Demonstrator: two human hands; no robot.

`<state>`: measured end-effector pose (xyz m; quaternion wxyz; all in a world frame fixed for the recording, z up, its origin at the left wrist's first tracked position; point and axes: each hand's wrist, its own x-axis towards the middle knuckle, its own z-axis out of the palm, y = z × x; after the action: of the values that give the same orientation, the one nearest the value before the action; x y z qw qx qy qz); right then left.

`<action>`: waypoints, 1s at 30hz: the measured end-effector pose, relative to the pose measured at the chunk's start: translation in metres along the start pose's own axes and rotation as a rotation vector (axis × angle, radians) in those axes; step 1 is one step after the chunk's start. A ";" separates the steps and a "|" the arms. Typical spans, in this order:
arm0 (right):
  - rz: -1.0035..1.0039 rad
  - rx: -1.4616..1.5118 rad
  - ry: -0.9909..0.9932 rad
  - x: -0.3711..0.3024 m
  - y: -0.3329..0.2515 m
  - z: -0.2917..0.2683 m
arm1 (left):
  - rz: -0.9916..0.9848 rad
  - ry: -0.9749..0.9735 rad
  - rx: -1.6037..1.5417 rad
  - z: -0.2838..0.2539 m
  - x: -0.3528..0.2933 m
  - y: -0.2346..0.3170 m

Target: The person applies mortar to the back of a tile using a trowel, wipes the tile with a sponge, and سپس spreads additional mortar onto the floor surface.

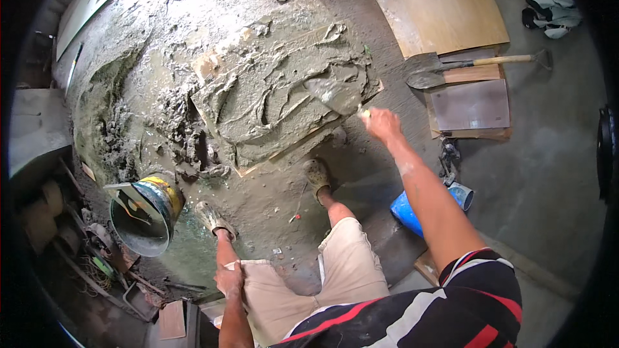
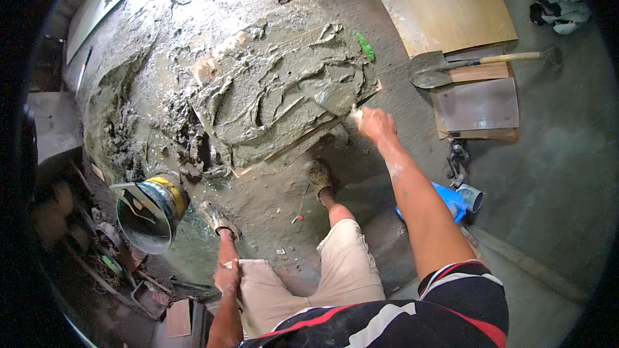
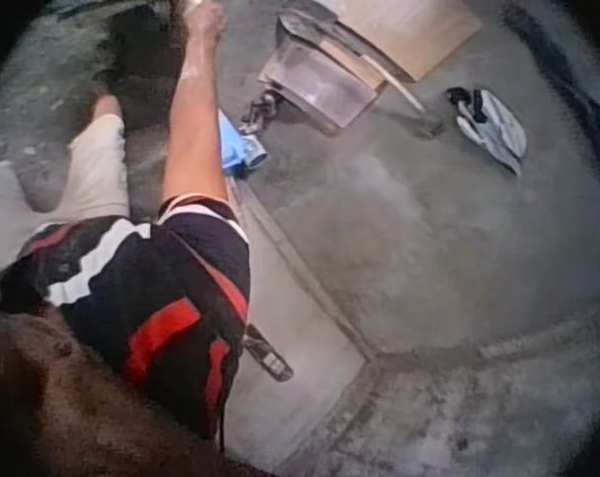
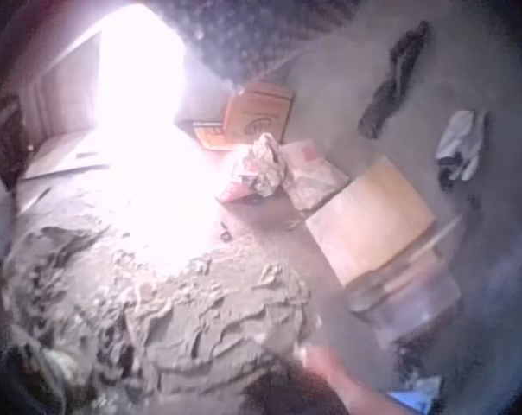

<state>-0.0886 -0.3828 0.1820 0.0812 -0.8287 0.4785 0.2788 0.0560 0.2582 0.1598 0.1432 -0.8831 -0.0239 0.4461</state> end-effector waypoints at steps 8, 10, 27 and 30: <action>0.005 0.148 0.157 0.062 0.035 0.006 | 0.004 -0.028 0.037 0.013 -0.008 0.017; 0.191 0.609 -0.041 0.045 -0.003 0.015 | -0.032 -0.008 0.039 0.007 -0.008 0.003; 0.257 1.050 -0.264 -0.018 -0.106 0.027 | -0.039 -0.006 -0.039 -0.001 -0.003 -0.006; 0.217 0.999 -0.202 -0.037 -0.131 0.039 | -0.074 -0.021 -0.058 -0.011 -0.006 -0.011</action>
<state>-0.0085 -0.2698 0.1520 0.4832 -0.6033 0.6262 0.1020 0.0619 0.2650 0.1736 0.1337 -0.8807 -0.0710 0.4487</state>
